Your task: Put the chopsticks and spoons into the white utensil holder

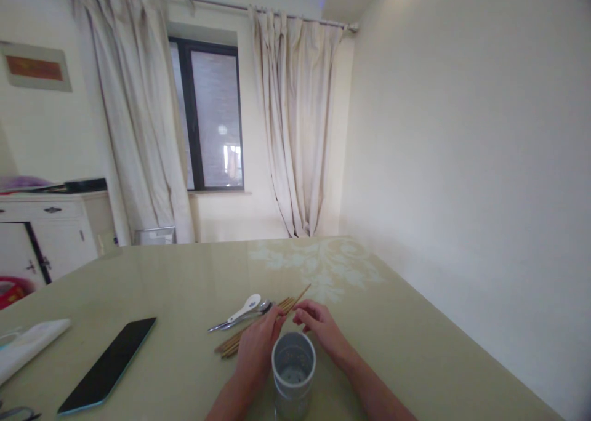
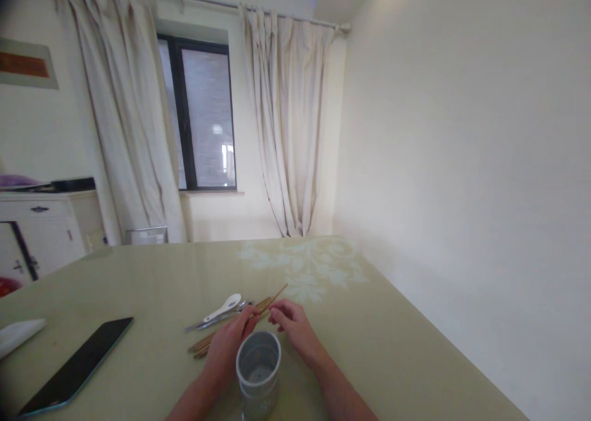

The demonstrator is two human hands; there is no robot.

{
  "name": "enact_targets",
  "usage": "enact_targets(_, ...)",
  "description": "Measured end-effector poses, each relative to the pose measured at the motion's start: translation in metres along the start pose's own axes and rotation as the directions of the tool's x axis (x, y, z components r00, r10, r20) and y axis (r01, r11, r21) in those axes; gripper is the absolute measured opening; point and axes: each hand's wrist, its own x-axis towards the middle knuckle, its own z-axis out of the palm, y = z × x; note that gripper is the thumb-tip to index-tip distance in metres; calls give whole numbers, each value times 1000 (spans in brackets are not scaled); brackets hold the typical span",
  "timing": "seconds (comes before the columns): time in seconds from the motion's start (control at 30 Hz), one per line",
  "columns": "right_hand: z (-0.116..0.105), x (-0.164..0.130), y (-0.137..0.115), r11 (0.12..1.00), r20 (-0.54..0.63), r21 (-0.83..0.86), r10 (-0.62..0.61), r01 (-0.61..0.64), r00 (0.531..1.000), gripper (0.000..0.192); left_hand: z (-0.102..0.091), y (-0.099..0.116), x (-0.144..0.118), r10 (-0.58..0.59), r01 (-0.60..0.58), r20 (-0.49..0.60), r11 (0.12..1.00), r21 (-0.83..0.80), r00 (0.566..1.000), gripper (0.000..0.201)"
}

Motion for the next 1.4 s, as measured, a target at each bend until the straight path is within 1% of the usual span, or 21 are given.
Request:
enact_targets(0.07, 0, 0, 0, 1000, 0, 19, -21, 21, 1000, 59, 0, 1, -2, 68, -69, -9, 997, -44, 998, 29)
enact_targets(0.13, 1, 0, -1, 999, -4, 40, -31, 31, 1000, 56, 1, 0, -3, 145, -148, -41, 986, -78, 989, 30)
enact_targets(0.2, 2, -1, -3, 997, -4, 63, -34, 35, 999, 54, 3, -2, -3, 181, -187, -71, 978, -87, 981, 31)
enact_targets(0.3, 2, -2, -4, 994, -20, 104, -29, 31, 999, 51, 8, -7, -2, 205, -210, -86, 976, -55, 975, 33)
enact_targets(0.4, 0, -1, -4, 979, -115, 202, 5, 18, 993, 52, 12, -10, 1, 224, -224, -84, 975, 12, 971, 36)
enact_targets(0.47, -3, 1, -5, 960, -184, 279, 37, 16, 982, 54, 14, -11, 3, 203, -199, -81, 979, 52, 976, 39)
enact_targets(0.53, -5, 2, -5, 943, -209, 332, 59, 14, 976, 55, 14, -12, 4, 183, -179, -74, 982, 62, 980, 39)
enact_targets(0.6, -6, 1, -4, 933, -187, 359, 66, 6, 980, 54, 15, -14, 4, 198, -196, -63, 980, 37, 978, 37)
enact_targets(0.67, -4, -1, -4, 933, -125, 360, 68, -19, 990, 53, 17, -15, 3, 226, -227, -65, 974, -5, 972, 35)
enact_targets(0.77, 0, -2, -3, 950, -21, 306, 66, -57, 998, 48, 21, -17, 2, 254, -257, -73, 966, -39, 964, 37)
enact_targets(0.8, 0, -1, -4, 957, -12, 286, 60, -54, 998, 48, 21, -18, 2, 254, -258, -82, 966, -35, 964, 38)
enact_targets(0.83, -1, 0, -5, 959, -31, 279, 50, -39, 998, 48, 21, -19, 3, 247, -251, -96, 968, -26, 964, 38)
enact_targets(0.9, -8, 3, -10, 951, -142, 306, 16, 29, 990, 51, 19, -25, 6, 204, -207, -146, 978, 0, 968, 41)
enact_targets(1.0, -23, 5, -25, 903, -350, 392, -30, 175, 936, 53, 12, -36, 12, 111, -97, -216, 992, 76, 970, 41)
enact_targets(1.03, -29, 4, -31, 884, -388, 417, -36, 211, 921, 52, 9, -39, 13, 88, -64, -215, 991, 117, 973, 39)
enact_targets(1.1, -36, 1, -42, 853, -416, 460, -37, 246, 908, 51, 4, -44, 14, 59, -23, -174, 980, 199, 983, 35)
enact_targets(1.17, -37, -4, -50, 840, -398, 481, -48, 253, 916, 49, 2, -45, 13, 43, -16, -107, 969, 247, 993, 31)
enact_targets(1.23, -31, -9, -54, 848, -346, 466, -86, 251, 934, 47, 2, -45, 12, 37, -22, -56, 966, 256, 998, 28)
enact_targets(1.33, -18, -16, -55, 891, -233, 387, -154, 237, 960, 44, 3, -43, 11, 34, -27, -26, 970, 242, 999, 25)
enact_targets(1.4, -9, -19, -54, 926, -145, 310, -177, 214, 973, 41, 3, -42, 11, 40, -35, -18, 974, 222, 999, 24)
